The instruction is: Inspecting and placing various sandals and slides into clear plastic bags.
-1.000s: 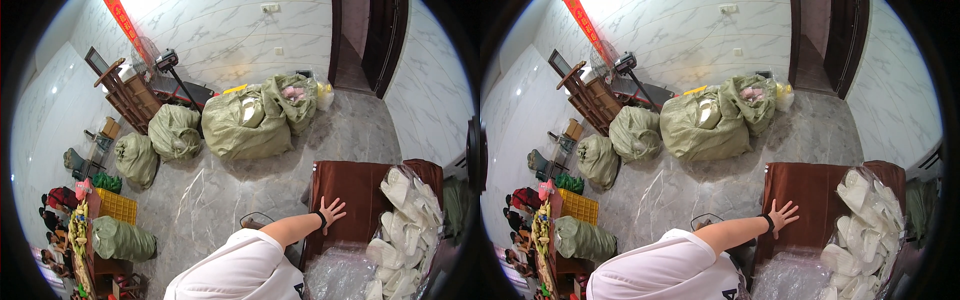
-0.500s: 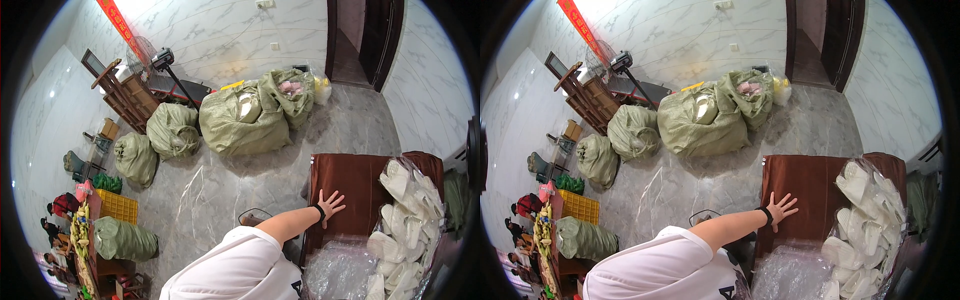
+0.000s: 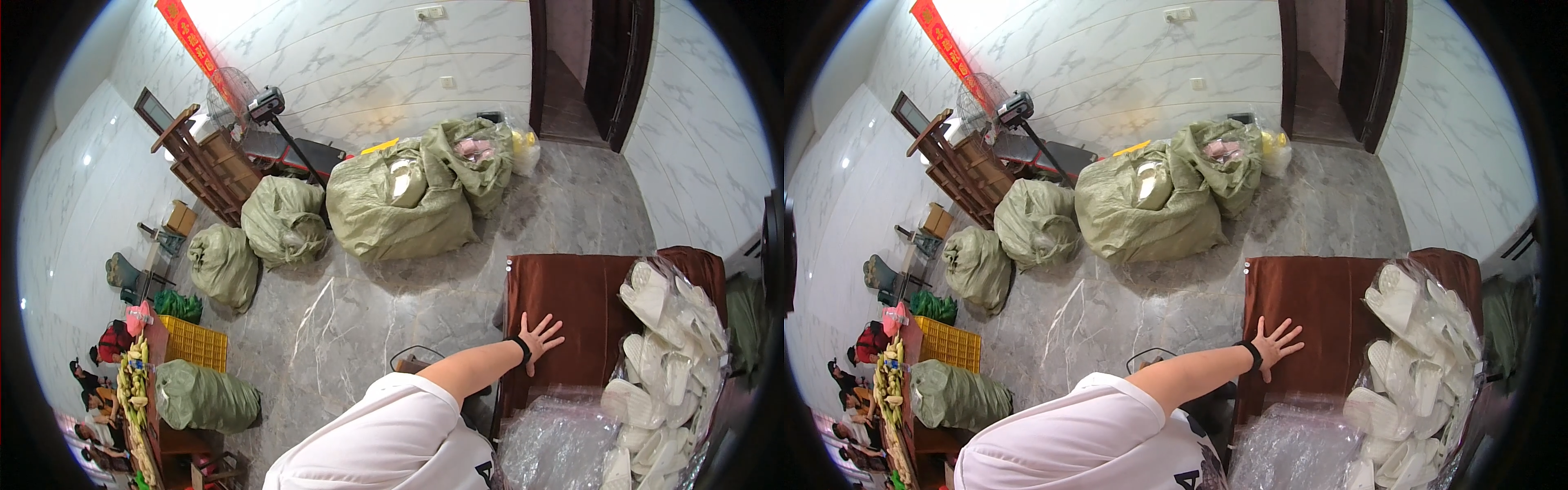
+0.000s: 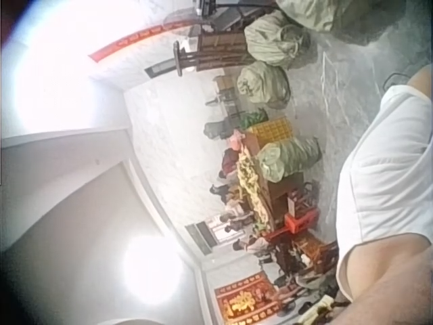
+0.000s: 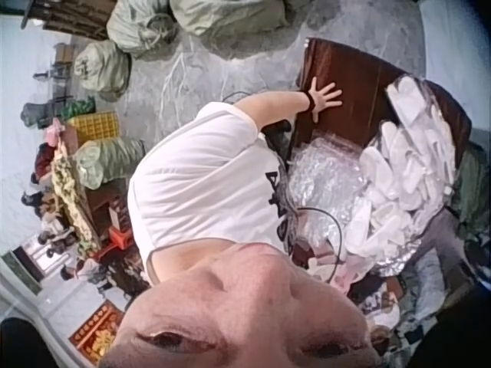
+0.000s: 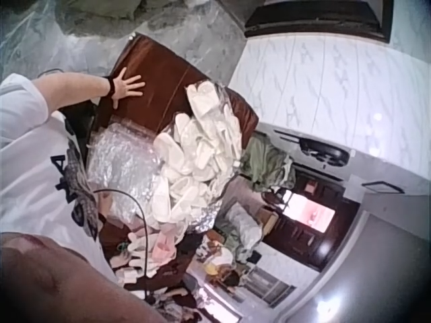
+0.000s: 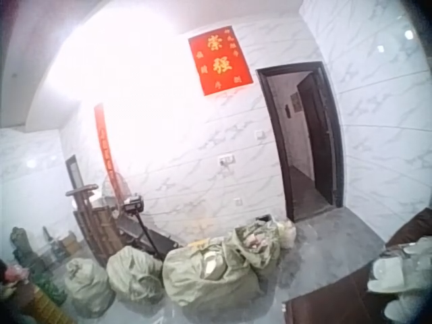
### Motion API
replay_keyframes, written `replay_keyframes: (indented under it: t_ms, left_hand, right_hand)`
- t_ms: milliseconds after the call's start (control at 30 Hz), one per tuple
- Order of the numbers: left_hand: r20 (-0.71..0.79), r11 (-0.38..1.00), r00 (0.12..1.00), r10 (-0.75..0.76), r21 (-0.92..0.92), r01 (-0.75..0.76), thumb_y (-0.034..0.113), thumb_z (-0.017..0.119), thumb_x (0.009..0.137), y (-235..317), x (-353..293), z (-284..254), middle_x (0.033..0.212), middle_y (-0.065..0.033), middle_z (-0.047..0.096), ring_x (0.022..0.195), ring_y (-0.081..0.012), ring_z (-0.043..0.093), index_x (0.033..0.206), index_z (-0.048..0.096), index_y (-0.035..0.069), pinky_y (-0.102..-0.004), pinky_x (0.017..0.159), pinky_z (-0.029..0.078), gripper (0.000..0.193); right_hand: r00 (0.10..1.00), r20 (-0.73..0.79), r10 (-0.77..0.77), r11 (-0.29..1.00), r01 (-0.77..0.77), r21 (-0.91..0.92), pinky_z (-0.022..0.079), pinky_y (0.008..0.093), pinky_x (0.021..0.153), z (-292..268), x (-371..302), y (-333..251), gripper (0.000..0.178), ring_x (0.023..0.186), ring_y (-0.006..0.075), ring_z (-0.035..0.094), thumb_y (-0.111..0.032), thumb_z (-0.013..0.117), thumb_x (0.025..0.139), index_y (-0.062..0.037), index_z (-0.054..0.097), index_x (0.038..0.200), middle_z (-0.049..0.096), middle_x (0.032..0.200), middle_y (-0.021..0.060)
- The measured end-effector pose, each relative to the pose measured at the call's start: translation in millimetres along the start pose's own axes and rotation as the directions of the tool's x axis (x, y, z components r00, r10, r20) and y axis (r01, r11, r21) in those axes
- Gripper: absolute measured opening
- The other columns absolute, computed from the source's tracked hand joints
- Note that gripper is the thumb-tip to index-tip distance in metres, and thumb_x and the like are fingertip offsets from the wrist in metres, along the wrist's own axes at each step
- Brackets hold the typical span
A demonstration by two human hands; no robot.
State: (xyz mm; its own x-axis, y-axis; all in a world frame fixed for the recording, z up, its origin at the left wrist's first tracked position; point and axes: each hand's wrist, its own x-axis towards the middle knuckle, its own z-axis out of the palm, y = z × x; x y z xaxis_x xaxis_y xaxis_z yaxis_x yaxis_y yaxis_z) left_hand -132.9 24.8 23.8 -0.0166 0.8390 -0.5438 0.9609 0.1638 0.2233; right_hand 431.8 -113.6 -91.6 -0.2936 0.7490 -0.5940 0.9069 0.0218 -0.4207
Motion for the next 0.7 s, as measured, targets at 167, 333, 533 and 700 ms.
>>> replay_keyframes:
  t_ms: [167,333,533,700]
  left_hand:
    - [-0.004,1.000,1.000,-0.014,-0.013,0.014,0.056,0.085,0.054,-3.5,-2.2,2.5,0.159,-0.0074,-0.019,0.145,-0.0355,-0.017,0.154,0.001,0.028,-0.0817,0.098,0.011,0.133]
    - [0.002,0.999,1.000,-0.012,-0.037,0.012,0.058,0.085,0.053,-6.0,5.7,8.6,0.158,-0.0066,-0.023,0.143,-0.0361,-0.023,0.154,-0.001,0.030,-0.0829,0.097,0.006,0.135]
    - [-0.009,1.000,1.000,-0.015,-0.010,0.015,0.056,0.085,0.055,-2.9,-4.1,-0.6,0.159,-0.0072,-0.019,0.145,-0.0354,-0.017,0.154,0.000,0.028,-0.0816,0.098,0.012,0.133]
    - [-0.017,1.000,1.000,-0.007,-0.016,0.007,0.055,0.085,0.053,-2.8,-4.6,4.6,0.159,-0.0081,-0.018,0.145,-0.0354,-0.016,0.154,0.002,0.028,-0.0821,0.098,0.011,0.134]
  right_hand:
    - [0.997,0.073,0.037,0.993,-0.045,0.110,0.047,0.0451,0.072,-19.1,-3.9,-40.1,0.039,0.079,0.0353,0.062,-0.035,0.069,0.084,0.0026,0.061,0.094,0.064,0.084,0.0218]
    - [0.999,0.042,0.012,0.998,-0.015,0.056,0.047,0.0454,0.071,-11.5,0.6,-26.3,0.042,0.079,0.0348,0.062,-0.037,0.069,0.084,0.0028,0.061,0.095,0.064,0.084,0.0218]
    - [1.000,0.007,0.014,0.999,-0.014,0.053,0.047,0.0451,0.071,-8.9,1.9,-23.2,0.044,0.079,0.0346,0.062,-0.039,0.069,0.083,0.0027,0.061,0.097,0.065,0.085,0.0210]
    - [1.000,-0.002,-0.015,0.997,0.015,0.073,0.047,0.0448,0.072,-12.5,-1.1,-23.6,0.046,0.080,0.0346,0.062,-0.039,0.070,0.083,0.0026,0.061,0.099,0.065,0.086,0.0205]
